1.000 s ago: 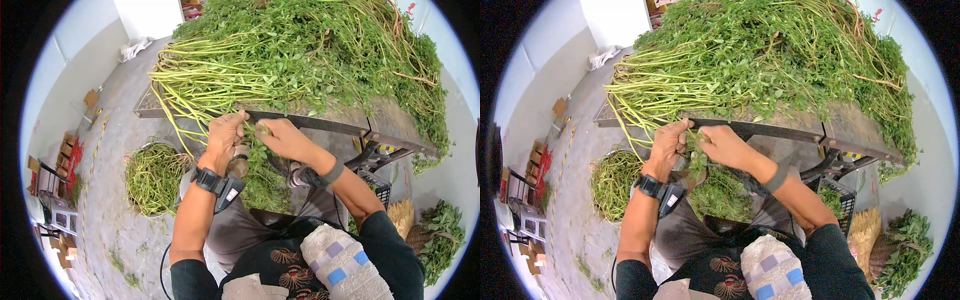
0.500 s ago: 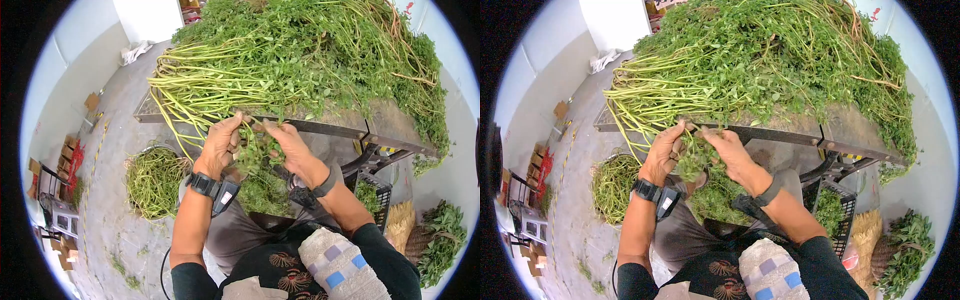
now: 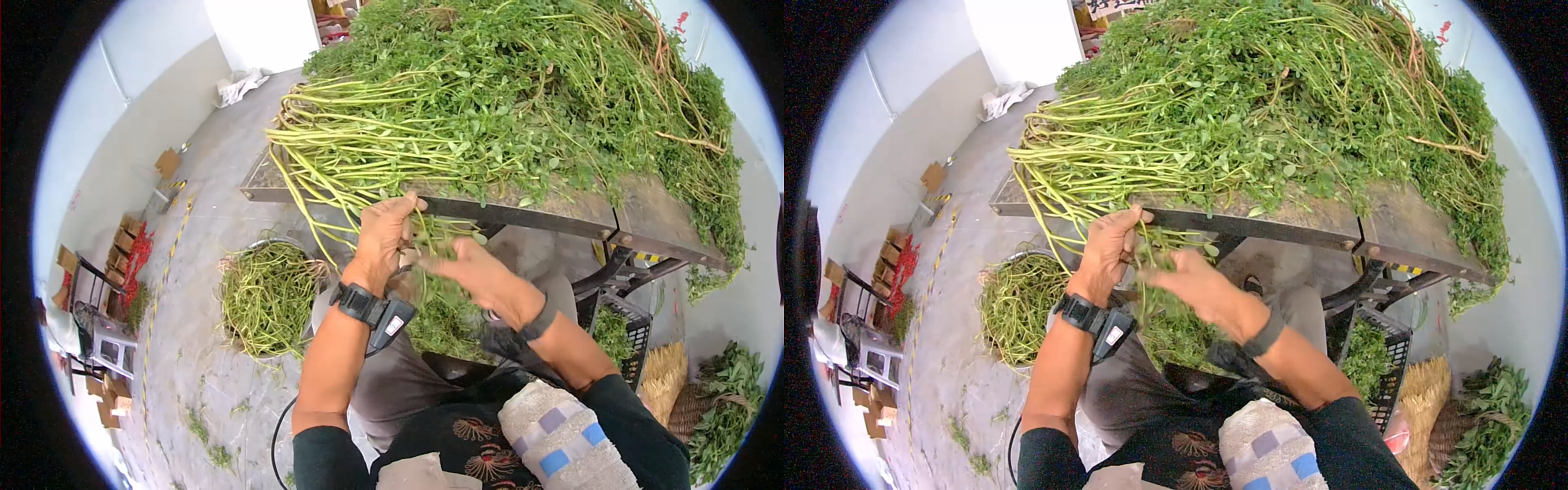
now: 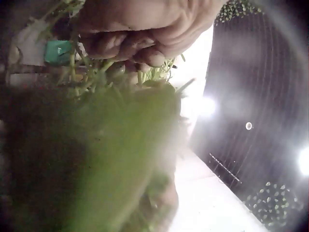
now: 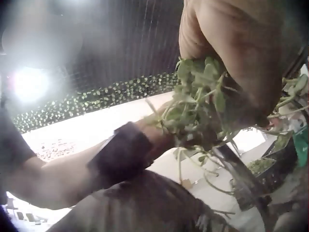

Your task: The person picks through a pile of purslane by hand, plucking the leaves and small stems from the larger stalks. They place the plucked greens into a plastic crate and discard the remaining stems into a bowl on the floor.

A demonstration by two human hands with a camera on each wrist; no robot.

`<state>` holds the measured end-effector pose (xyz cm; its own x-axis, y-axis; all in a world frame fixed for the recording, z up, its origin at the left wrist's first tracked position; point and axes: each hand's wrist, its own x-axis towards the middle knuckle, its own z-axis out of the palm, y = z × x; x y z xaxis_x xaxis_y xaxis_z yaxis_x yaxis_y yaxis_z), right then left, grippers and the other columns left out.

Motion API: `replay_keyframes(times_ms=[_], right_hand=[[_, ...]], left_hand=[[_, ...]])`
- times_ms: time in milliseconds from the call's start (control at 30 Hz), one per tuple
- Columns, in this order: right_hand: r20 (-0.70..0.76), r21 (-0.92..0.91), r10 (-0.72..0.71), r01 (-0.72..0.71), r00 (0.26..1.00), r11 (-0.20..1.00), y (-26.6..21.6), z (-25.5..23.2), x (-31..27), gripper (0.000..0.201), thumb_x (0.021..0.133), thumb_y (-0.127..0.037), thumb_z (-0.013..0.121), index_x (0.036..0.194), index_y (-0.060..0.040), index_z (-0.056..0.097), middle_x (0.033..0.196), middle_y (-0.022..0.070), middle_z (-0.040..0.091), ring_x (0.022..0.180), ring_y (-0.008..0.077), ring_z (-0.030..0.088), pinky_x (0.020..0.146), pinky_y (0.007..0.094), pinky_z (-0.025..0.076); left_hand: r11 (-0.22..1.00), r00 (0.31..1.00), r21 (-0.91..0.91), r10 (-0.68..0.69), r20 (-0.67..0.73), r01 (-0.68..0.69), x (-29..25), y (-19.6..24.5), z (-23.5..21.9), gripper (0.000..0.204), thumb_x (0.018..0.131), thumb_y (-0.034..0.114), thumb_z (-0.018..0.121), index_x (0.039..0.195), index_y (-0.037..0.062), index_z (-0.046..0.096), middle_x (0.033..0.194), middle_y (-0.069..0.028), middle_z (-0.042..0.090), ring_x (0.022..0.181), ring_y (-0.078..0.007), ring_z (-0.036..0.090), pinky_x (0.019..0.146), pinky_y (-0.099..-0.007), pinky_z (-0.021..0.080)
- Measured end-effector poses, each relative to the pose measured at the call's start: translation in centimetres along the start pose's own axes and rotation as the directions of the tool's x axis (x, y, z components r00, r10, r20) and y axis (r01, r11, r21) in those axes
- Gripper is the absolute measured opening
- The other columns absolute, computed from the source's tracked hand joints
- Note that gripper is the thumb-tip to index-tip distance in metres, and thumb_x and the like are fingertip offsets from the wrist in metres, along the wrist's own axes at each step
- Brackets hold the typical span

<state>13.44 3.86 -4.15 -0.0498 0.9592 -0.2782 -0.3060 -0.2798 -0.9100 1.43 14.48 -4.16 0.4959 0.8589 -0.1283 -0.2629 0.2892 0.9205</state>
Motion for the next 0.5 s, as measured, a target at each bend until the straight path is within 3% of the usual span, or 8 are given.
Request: replay_keyframes(times_ms=[67,133,200,233,267,400,467,500], right_hand=[[0.049,-0.142,-0.280,0.284,0.959,0.948,1.0,-0.3,-1.1,0.018,0.085,-0.014,0.063,0.096,-0.0001,0.062,0.091,0.0036,0.064,0.081,0.0114,0.059,0.072,0.0251,0.047],[0.060,-0.243,-0.223,0.231,0.973,0.942,-1.6,-0.2,-3.9,0.016,0.085,-0.014,0.063,0.095,-0.0015,0.062,0.089,0.0015,0.064,0.081,0.0110,0.057,0.074,0.0264,0.045],[0.341,-0.542,-0.279,0.430,0.898,0.722,-1.7,-0.1,-6.0,0.012,0.084,-0.011,0.063,0.093,-0.0034,0.062,0.084,0.0026,0.063,0.079,0.0127,0.056,0.073,0.0291,0.045],[0.530,-0.552,-0.270,0.568,0.804,0.611,-1.5,0.2,-7.3,0.010,0.082,-0.009,0.063,0.091,-0.0045,0.061,0.084,0.0057,0.061,0.081,0.0147,0.057,0.076,0.0299,0.045],[0.612,-0.461,-0.206,0.556,0.764,0.691,-1.3,0.4,-7.9,0.011,0.080,-0.006,0.065,0.091,-0.0044,0.060,0.086,0.0077,0.060,0.084,0.0148,0.057,0.077,0.0293,0.045],[0.280,-0.376,-0.287,0.380,0.916,0.845,-1.1,-1.9,-5.8,0.014,0.085,-0.015,0.062,0.094,-0.0044,0.059,0.091,0.0018,0.062,0.082,0.0138,0.056,0.075,0.0287,0.044],[0.182,-0.430,-0.302,0.351,0.936,0.832,-1.7,-2.9,-5.2,0.020,0.087,-0.022,0.062,0.097,-0.0058,0.061,0.090,-0.0011,0.063,0.078,0.0098,0.056,0.068,0.0244,0.045],[0.124,-0.317,-0.231,0.260,0.965,0.912,-2.4,-2.7,-5.4,0.018,0.086,-0.020,0.061,0.095,-0.0051,0.060,0.090,0.0004,0.064,0.076,0.0082,0.055,0.063,0.0230,0.044]], left_hand=[[0.999,1.000,0.035,0.020,0.009,-0.021,-0.3,-0.3,0.2,0.026,0.086,0.026,0.063,0.082,0.0003,0.065,0.041,0.0048,0.038,0.035,-0.0060,0.029,0.035,-0.0221,0.019],[0.991,0.997,0.119,0.051,0.061,-0.058,-0.5,-0.3,0.2,0.027,0.086,0.026,0.063,0.080,-0.0003,0.065,0.042,0.0042,0.037,0.035,-0.0062,0.027,0.036,-0.0231,0.018],[0.986,0.999,0.159,0.047,0.006,-0.047,-0.4,-0.5,0.2,0.027,0.087,0.026,0.063,0.078,-0.0005,0.064,0.042,0.0034,0.037,0.036,-0.0067,0.027,0.036,-0.0235,0.019],[0.990,0.997,0.130,0.059,-0.040,-0.054,0.0,-0.2,0.0,0.028,0.087,0.026,0.063,0.077,-0.0003,0.064,0.042,0.0031,0.037,0.036,-0.0069,0.026,0.036,-0.0236,0.019],[0.993,0.994,0.103,0.069,-0.082,-0.061,0.3,0.0,0.0,0.028,0.087,0.026,0.063,0.076,-0.0002,0.064,0.041,0.0028,0.037,0.036,-0.0072,0.026,0.036,-0.0237,0.018],[0.965,0.994,0.261,-0.044,0.101,0.016,-1.2,0.8,0.9,0.040,0.090,0.036,0.056,0.076,-0.0005,0.065,0.045,0.0000,0.049,0.034,-0.0061,0.034,0.034,-0.0208,0.022],[0.932,0.977,0.360,-0.111,0.185,0.038,-2.1,1.4,1.5,0.043,0.091,0.039,0.054,0.077,-0.0008,0.065,0.048,-0.0008,0.053,0.036,-0.0055,0.039,0.035,-0.0192,0.027],[0.929,0.976,0.369,-0.048,0.212,-0.035,-2.5,1.2,1.8,0.042,0.091,0.038,0.055,0.078,-0.0004,0.065,0.049,-0.0007,0.053,0.037,-0.0056,0.040,0.036,-0.0190,0.029]])
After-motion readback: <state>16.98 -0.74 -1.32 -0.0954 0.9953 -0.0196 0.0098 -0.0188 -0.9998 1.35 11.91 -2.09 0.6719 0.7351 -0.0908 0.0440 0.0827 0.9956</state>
